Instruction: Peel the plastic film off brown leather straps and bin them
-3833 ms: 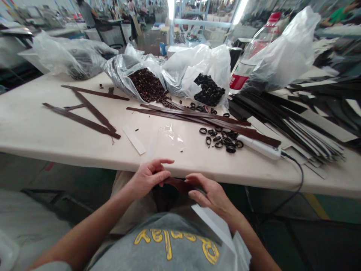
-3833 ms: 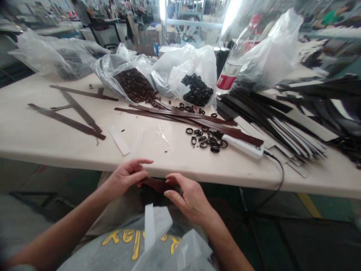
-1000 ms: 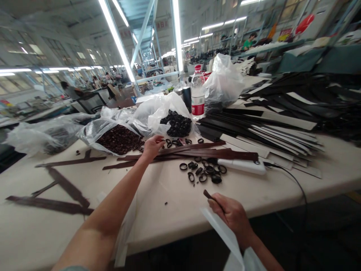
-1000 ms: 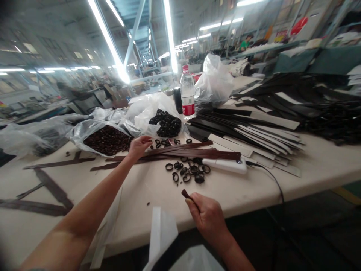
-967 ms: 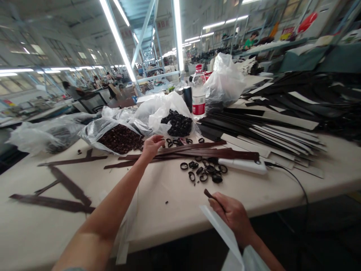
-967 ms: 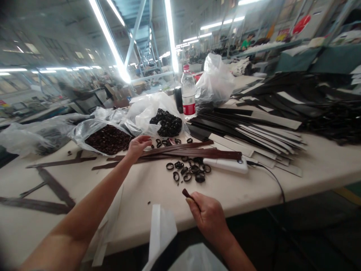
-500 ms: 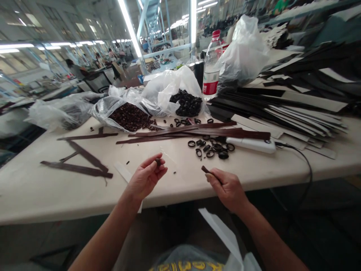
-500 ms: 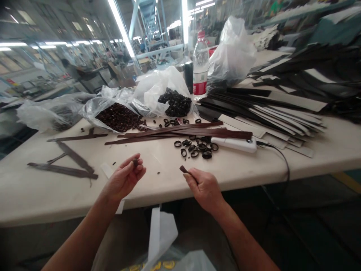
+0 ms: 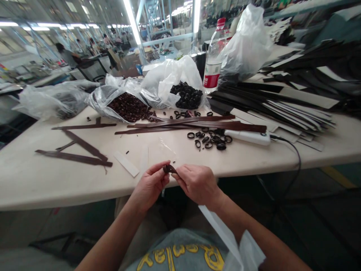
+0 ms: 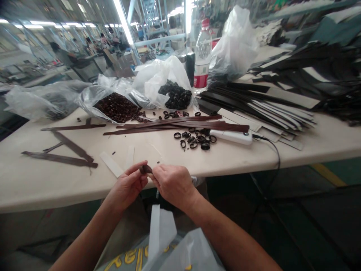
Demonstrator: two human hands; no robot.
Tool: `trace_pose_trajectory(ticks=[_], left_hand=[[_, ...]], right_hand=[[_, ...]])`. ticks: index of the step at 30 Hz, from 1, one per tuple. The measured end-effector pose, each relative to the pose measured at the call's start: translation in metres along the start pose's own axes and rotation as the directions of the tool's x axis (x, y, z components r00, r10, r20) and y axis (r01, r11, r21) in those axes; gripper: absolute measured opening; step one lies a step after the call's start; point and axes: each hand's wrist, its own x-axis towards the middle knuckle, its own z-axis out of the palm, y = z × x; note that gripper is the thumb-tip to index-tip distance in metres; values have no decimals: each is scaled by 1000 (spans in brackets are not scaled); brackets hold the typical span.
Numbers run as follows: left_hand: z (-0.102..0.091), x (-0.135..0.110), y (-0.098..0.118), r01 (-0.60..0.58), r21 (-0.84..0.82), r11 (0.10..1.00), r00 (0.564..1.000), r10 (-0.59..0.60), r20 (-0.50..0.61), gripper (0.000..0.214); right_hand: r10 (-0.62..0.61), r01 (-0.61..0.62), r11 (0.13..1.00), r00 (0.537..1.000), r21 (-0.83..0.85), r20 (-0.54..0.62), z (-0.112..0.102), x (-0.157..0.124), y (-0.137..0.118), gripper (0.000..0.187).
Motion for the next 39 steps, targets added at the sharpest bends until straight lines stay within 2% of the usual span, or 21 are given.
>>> trace_pose_trajectory(ticks=[4, 8, 17, 22, 27, 30, 33, 39], left_hand=[[0, 1, -1, 29, 17, 999, 1000, -28, -12, 35], [0, -1, -1, -11, 78, 997, 1000, 13, -23, 30], [-6, -1, 1, -93, 375, 922, 995, 100, 2, 27], [-2, 0, -2, -81, 307, 948, 997, 73, 39, 40], [0, -3, -8, -74, 319, 945, 996, 52, 77, 40], [-1, -4, -13, -123, 324, 938, 992, 105, 73, 38], [-2, -4, -15, -165, 338, 927, 986, 159, 46, 39], [-5, -5, -10, -181, 355, 917, 976, 211, -47, 47]], right_hand=[[-7, 7, 1000, 999, 24, 39, -2, -4, -1, 38], [3, -6, 999, 998, 46, 57, -3, -9, -1, 41], [-10, 11, 1000, 998, -23, 58, 3, -18, -3, 41], [-2, 1, 1000, 997, 11, 74, 5, -20, -1, 39], [33, -43, 995, 993, 93, 110, 4, -21, 1, 37], [77, -90, 983, 993, 160, 90, 5, -22, 0, 37], [115, -139, 969, 985, 205, 126, 4, -25, -1, 33], [204, -222, 974, 941, 37, 270, 2, -33, -3, 22]])
